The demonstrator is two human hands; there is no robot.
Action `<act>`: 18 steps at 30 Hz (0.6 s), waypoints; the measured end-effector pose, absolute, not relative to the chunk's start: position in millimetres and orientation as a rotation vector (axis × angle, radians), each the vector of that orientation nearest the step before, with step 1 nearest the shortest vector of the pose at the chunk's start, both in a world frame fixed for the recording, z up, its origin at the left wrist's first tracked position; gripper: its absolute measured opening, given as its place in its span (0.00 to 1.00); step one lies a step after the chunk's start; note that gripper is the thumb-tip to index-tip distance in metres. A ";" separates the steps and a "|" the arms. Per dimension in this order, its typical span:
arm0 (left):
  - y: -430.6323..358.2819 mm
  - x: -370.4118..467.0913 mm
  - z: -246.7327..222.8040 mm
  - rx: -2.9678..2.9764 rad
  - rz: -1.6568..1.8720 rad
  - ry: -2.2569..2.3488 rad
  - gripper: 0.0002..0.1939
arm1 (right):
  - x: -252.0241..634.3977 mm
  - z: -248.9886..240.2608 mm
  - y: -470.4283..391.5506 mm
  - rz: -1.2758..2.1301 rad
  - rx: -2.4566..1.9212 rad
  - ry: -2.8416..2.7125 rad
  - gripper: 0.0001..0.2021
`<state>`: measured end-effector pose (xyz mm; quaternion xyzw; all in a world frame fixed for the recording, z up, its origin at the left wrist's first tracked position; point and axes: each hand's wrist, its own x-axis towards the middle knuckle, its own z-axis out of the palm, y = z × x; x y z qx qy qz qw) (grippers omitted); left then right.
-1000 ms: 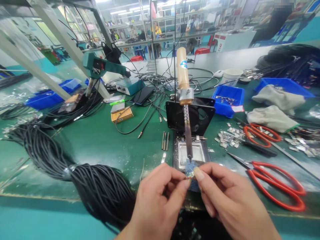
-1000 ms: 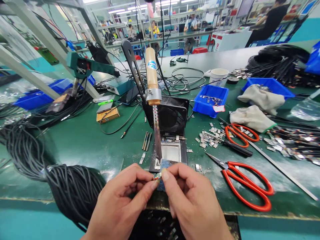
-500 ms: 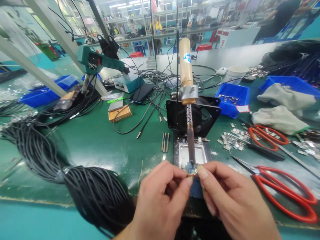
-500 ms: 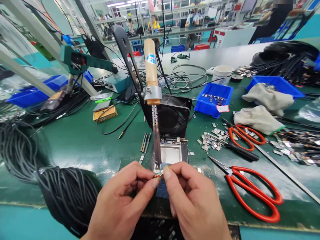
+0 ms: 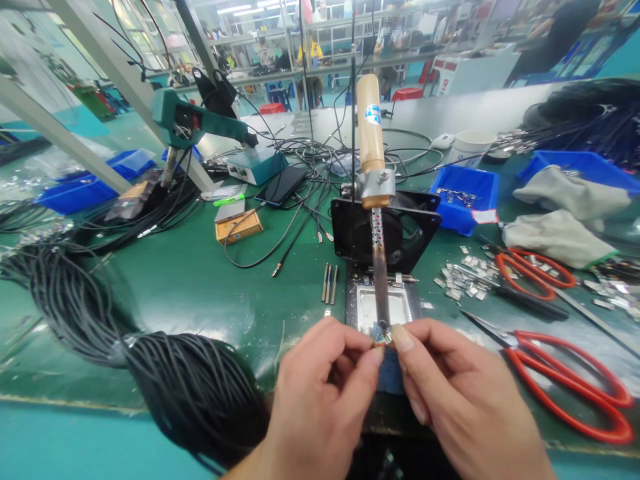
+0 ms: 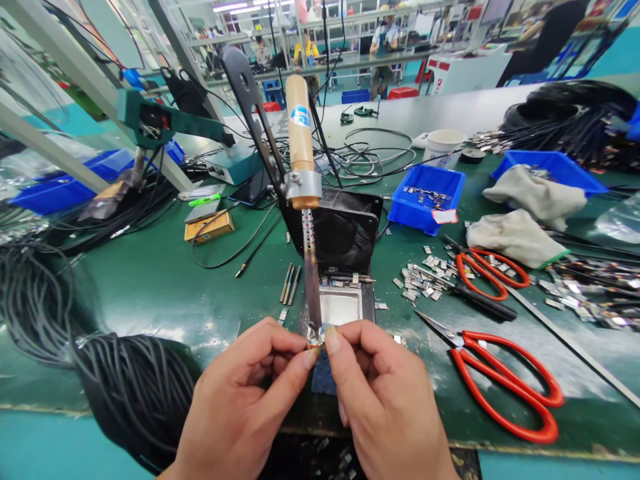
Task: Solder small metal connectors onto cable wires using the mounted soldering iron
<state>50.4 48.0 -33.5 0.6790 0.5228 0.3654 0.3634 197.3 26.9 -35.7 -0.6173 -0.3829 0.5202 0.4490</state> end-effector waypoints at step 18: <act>50.9 51.5 -32.6 1.735 0.952 1.353 0.07 | 198.8 -42.0 27.9 1.269 -1.485 -0.965 0.19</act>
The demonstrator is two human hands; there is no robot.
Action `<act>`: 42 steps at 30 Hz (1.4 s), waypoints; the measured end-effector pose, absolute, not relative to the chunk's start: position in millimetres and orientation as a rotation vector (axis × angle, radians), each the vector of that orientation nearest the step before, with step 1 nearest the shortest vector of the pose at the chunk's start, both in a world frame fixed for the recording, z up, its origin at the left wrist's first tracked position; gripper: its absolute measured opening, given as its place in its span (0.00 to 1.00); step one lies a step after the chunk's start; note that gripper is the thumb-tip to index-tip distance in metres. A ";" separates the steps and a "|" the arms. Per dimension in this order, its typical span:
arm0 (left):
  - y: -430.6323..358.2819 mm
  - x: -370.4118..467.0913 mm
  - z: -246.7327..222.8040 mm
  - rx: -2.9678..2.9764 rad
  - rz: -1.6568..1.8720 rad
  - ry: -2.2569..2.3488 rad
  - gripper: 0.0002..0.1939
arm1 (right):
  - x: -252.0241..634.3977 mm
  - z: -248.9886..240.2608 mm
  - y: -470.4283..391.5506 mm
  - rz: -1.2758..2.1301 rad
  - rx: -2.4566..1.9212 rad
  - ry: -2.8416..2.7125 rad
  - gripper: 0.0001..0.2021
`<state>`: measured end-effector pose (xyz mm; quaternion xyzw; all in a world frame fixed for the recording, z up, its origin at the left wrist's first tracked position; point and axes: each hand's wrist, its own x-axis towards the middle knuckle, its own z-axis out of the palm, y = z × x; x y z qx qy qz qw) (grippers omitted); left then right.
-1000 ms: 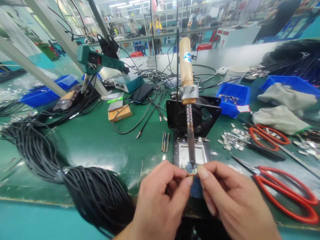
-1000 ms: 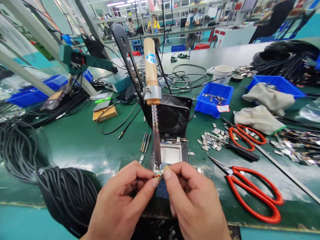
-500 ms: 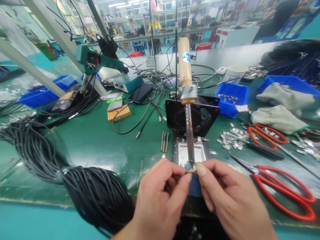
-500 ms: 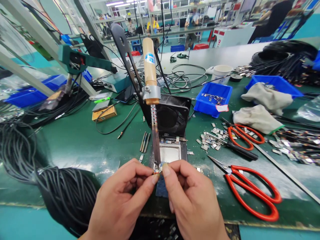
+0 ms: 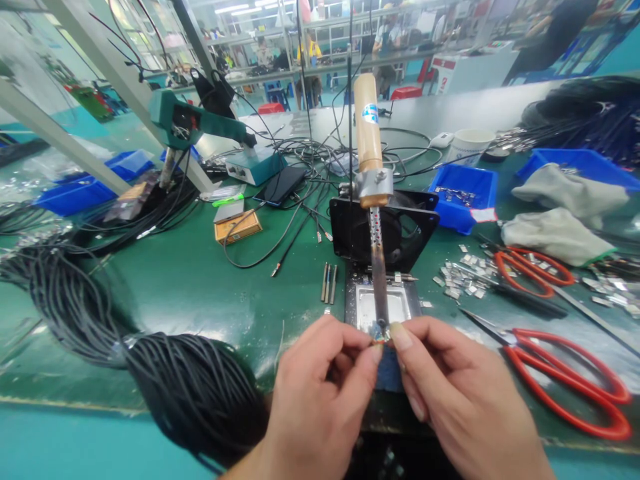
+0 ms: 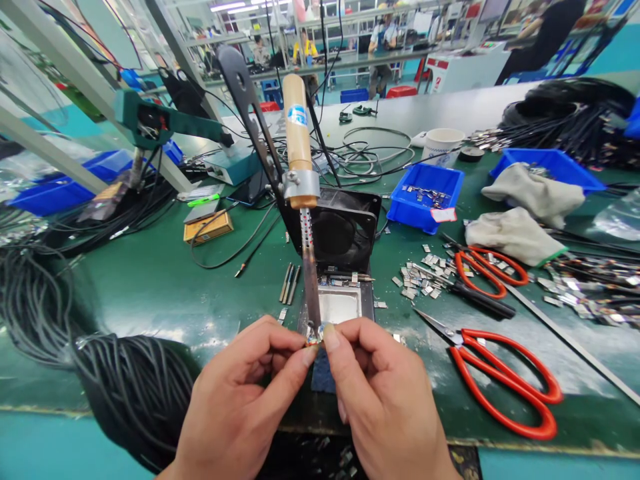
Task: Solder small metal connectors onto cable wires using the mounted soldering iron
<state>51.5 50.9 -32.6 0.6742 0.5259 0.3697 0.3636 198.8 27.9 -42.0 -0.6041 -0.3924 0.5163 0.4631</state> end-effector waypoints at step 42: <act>49.5 53.0 -28.4 1.806 0.988 1.383 0.09 | 203.8 -50.0 29.4 1.177 -1.421 -1.136 0.15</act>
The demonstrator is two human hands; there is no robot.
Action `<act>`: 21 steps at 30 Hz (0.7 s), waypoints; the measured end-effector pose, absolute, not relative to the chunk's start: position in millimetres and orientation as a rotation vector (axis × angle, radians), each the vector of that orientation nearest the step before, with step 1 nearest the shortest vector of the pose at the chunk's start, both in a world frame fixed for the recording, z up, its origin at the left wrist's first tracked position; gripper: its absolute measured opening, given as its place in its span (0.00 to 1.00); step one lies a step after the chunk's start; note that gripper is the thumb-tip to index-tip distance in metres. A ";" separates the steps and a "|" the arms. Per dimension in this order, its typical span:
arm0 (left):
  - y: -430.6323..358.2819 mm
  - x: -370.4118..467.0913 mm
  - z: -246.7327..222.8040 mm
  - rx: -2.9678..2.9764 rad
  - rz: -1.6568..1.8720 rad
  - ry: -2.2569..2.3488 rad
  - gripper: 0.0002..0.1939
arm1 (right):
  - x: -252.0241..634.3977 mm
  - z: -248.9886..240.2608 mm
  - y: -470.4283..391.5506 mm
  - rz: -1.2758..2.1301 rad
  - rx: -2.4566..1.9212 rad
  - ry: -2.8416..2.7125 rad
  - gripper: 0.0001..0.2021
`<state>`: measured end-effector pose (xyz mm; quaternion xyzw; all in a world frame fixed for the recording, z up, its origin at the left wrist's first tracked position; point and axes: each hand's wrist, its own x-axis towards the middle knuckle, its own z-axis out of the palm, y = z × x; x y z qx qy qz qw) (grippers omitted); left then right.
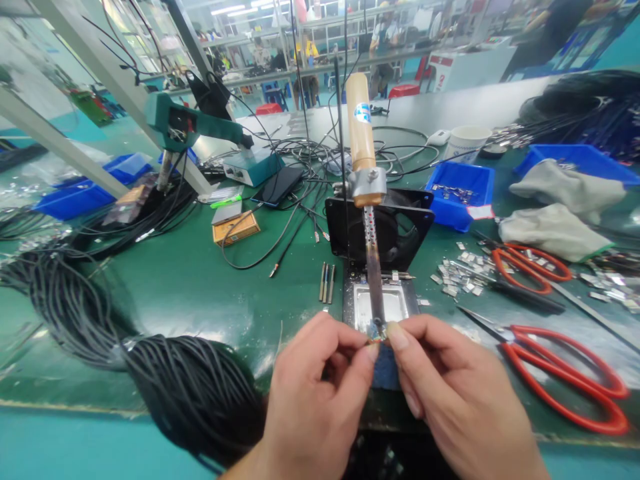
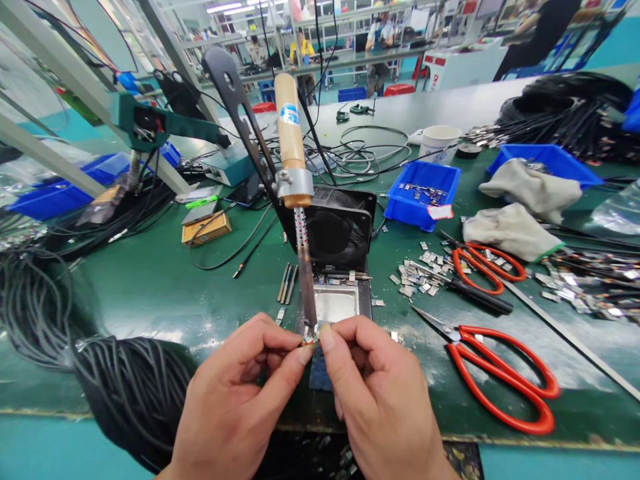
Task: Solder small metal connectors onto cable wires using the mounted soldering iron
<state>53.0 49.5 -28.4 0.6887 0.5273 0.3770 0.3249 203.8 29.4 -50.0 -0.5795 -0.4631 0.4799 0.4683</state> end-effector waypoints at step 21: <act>49.3 52.2 -31.0 1.769 0.968 1.406 0.08 | 196.4 -39.8 26.7 1.173 -1.519 -1.020 0.16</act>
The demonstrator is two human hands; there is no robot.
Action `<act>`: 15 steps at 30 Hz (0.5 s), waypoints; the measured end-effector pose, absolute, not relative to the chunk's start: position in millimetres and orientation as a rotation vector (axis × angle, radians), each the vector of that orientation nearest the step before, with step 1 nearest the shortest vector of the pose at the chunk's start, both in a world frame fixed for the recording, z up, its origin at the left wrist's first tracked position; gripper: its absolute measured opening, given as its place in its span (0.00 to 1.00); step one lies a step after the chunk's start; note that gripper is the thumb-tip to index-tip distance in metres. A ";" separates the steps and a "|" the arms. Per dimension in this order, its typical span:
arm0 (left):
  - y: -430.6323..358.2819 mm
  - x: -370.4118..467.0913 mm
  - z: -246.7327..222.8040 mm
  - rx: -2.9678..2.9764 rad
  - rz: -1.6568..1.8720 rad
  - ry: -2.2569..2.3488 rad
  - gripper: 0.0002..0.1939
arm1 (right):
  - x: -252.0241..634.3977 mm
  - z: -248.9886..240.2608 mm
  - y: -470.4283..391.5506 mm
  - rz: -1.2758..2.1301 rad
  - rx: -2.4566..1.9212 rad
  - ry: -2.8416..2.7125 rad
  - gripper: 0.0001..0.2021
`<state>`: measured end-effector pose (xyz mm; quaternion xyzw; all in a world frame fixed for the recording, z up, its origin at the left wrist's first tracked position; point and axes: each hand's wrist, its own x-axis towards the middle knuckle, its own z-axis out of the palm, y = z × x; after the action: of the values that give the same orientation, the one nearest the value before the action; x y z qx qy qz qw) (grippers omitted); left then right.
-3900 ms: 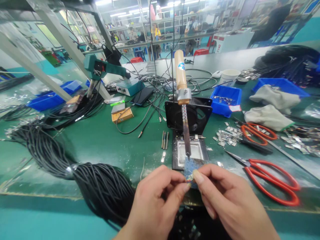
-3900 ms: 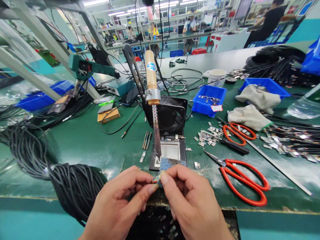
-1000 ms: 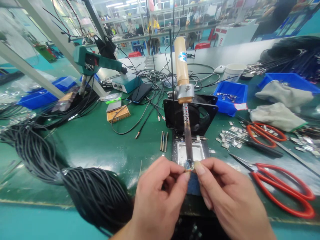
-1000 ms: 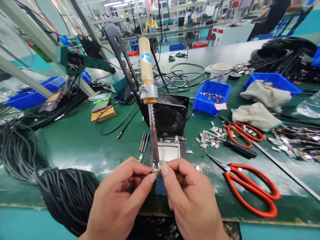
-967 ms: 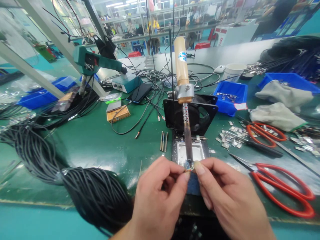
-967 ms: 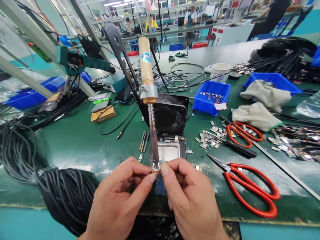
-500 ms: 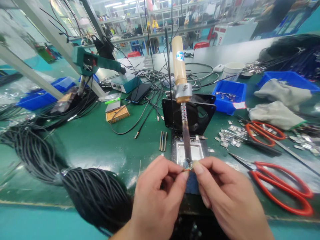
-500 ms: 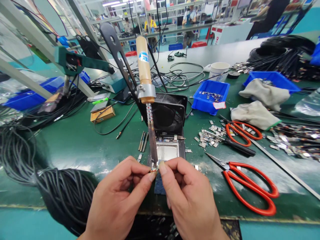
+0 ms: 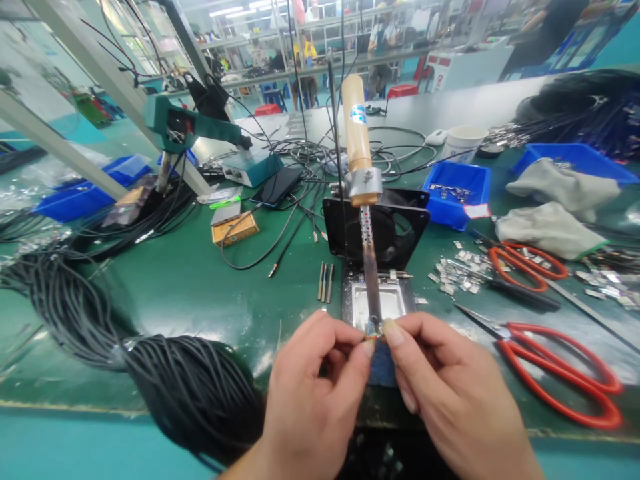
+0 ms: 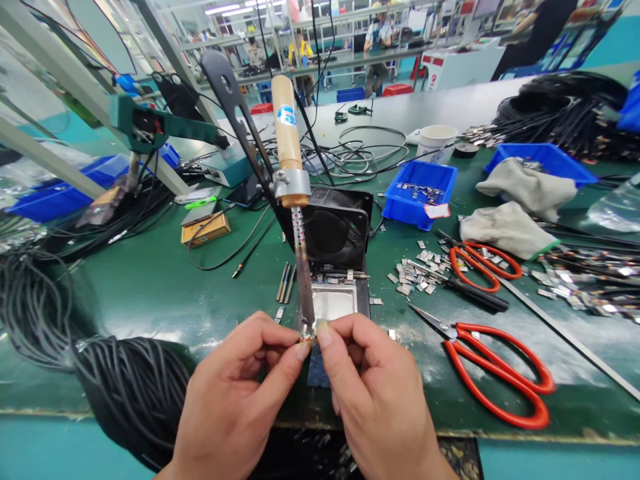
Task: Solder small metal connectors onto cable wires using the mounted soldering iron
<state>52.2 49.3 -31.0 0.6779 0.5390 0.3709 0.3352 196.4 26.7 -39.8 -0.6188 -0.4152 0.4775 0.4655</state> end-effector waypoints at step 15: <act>49.7 53.8 -29.9 1.787 0.974 1.414 0.08 | 203.6 -47.3 29.8 1.122 -1.435 -1.152 0.14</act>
<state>53.8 49.7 -29.9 0.6817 0.5396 0.3716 0.3256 203.6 29.8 -47.3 -0.5866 -0.4708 0.4585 0.4734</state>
